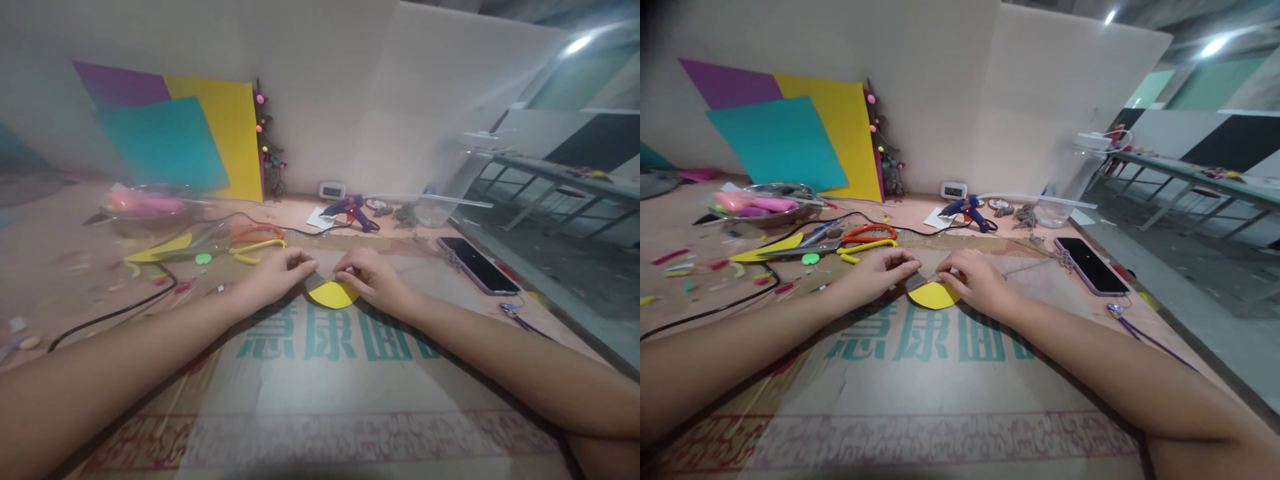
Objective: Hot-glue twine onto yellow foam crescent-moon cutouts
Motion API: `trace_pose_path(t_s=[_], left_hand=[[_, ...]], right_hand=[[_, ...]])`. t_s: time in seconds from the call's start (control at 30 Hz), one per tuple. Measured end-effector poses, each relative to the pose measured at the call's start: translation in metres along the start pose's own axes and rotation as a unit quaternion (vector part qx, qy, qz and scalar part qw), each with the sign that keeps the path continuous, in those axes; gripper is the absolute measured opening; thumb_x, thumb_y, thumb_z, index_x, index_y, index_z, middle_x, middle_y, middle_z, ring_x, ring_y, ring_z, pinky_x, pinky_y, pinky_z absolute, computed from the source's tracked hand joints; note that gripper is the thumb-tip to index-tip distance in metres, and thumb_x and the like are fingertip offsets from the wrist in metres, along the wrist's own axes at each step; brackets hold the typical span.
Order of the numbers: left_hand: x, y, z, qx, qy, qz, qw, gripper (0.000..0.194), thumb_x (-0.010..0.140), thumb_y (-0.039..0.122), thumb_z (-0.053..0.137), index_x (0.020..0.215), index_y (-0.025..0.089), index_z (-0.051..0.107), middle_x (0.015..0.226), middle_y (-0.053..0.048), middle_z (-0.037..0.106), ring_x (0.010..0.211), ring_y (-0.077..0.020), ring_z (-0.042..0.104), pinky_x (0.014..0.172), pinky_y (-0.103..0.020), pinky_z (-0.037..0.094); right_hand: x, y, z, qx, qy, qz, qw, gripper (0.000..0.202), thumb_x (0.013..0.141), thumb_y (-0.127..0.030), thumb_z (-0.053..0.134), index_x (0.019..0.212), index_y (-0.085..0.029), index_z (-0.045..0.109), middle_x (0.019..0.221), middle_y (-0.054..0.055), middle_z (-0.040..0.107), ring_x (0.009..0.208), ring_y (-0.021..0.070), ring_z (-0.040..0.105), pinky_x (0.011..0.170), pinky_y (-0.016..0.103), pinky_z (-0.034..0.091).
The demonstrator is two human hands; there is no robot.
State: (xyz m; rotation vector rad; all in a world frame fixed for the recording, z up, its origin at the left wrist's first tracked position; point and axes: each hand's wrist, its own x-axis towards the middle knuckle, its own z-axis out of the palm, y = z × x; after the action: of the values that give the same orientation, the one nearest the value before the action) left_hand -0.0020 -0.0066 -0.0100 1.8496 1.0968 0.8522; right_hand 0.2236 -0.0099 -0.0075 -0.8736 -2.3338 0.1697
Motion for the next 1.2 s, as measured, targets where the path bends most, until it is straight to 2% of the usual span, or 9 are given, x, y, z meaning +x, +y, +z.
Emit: trace_pose_path(t_s=[0.2,0.37,0.53,0.67,0.8,0.87,1.0,1.13,1.2], left_hand=[[-0.002,0.004,0.001,-0.009,-0.001,-0.007,1.000,0.034,0.085,0.047,0.053,0.090,0.014,0.064,0.063,0.001,0.058,0.052,-0.0117,0.050,0.048,-0.022,0.035],[-0.002,0.002,0.001,-0.010,0.015,0.002,1.000,0.033,0.086,0.045,0.052,0.093,0.015,0.063,0.065,0.001,0.058,0.053,-0.0115,0.049,0.050,-0.022,0.036],[-0.001,0.001,0.000,0.020,0.014,0.030,0.999,0.031,0.089,0.044,0.049,0.090,0.016,0.062,0.074,0.000,0.061,0.061,-0.0127,0.052,0.056,-0.023,0.039],[0.000,0.003,-0.001,0.058,0.030,0.050,0.997,0.027,0.089,0.040,0.048,0.087,0.017,0.062,0.080,-0.001,0.064,0.075,-0.0158,0.057,0.066,-0.025,0.043],[-0.001,0.002,-0.001,0.072,0.032,0.054,0.995,0.027,0.091,0.038,0.044,0.096,0.019,0.063,0.092,-0.004,0.066,0.088,-0.0194,0.059,0.078,-0.029,0.045],[-0.001,0.002,-0.001,0.063,0.027,0.045,0.997,0.028,0.091,0.037,0.045,0.103,0.020,0.064,0.098,-0.004,0.067,0.092,-0.0204,0.059,0.082,-0.031,0.045],[-0.003,0.002,0.001,0.037,0.013,0.013,0.999,0.031,0.088,0.037,0.051,0.110,0.019,0.063,0.101,-0.005,0.067,0.092,-0.0209,0.059,0.081,-0.031,0.045],[-0.002,0.001,0.002,0.022,0.004,0.014,1.000,0.025,0.088,0.037,0.052,0.102,0.019,0.062,0.096,-0.004,0.065,0.089,-0.0196,0.058,0.077,-0.030,0.044],[-0.002,0.001,0.002,0.031,0.017,0.029,0.999,0.022,0.090,0.037,0.048,0.095,0.019,0.059,0.089,-0.003,0.063,0.083,-0.0184,0.056,0.074,-0.029,0.042]], right_hand=[[-0.003,-0.006,-0.002,0.057,0.036,0.055,0.996,0.014,0.089,-0.016,0.050,0.092,-0.019,0.064,0.086,0.003,0.070,0.075,0.0142,0.061,0.067,0.026,0.047],[0.000,-0.004,-0.003,0.055,0.032,-0.007,0.998,0.015,0.090,-0.012,0.049,0.092,-0.018,0.063,0.084,0.004,0.064,0.076,0.0146,0.058,0.068,0.027,0.047],[0.002,0.008,-0.002,0.005,0.023,-0.022,0.999,0.013,0.090,-0.015,0.053,0.090,-0.017,0.066,0.081,0.004,0.057,0.075,0.0145,0.055,0.067,0.027,0.045],[0.005,0.012,-0.009,-0.087,-0.020,-0.064,0.994,0.013,0.091,-0.019,0.053,0.088,-0.017,0.066,0.085,0.006,0.061,0.081,0.0175,0.055,0.072,0.031,0.044],[0.012,0.006,-0.026,-0.186,-0.112,-0.087,0.972,0.018,0.092,-0.020,0.051,0.085,-0.017,0.067,0.082,0.006,0.064,0.081,0.0190,0.055,0.075,0.034,0.043],[0.015,0.004,-0.036,-0.195,-0.130,-0.071,0.970,0.017,0.091,-0.019,0.052,0.084,-0.017,0.067,0.080,0.006,0.065,0.080,0.0189,0.056,0.074,0.033,0.043],[0.017,0.013,-0.051,-0.159,-0.118,0.000,0.980,0.011,0.088,-0.020,0.055,0.087,-0.020,0.065,0.084,0.004,0.068,0.079,0.0176,0.059,0.069,0.030,0.044],[0.021,0.039,-0.061,-0.148,-0.125,0.121,0.974,0.015,0.087,-0.032,0.055,0.090,-0.022,0.066,0.085,0.003,0.069,0.073,0.0175,0.062,0.062,0.028,0.044],[0.027,0.057,-0.063,-0.159,-0.103,0.193,0.963,0.019,0.086,-0.037,0.056,0.090,-0.020,0.064,0.083,0.004,0.069,0.069,0.0179,0.062,0.059,0.028,0.044]])
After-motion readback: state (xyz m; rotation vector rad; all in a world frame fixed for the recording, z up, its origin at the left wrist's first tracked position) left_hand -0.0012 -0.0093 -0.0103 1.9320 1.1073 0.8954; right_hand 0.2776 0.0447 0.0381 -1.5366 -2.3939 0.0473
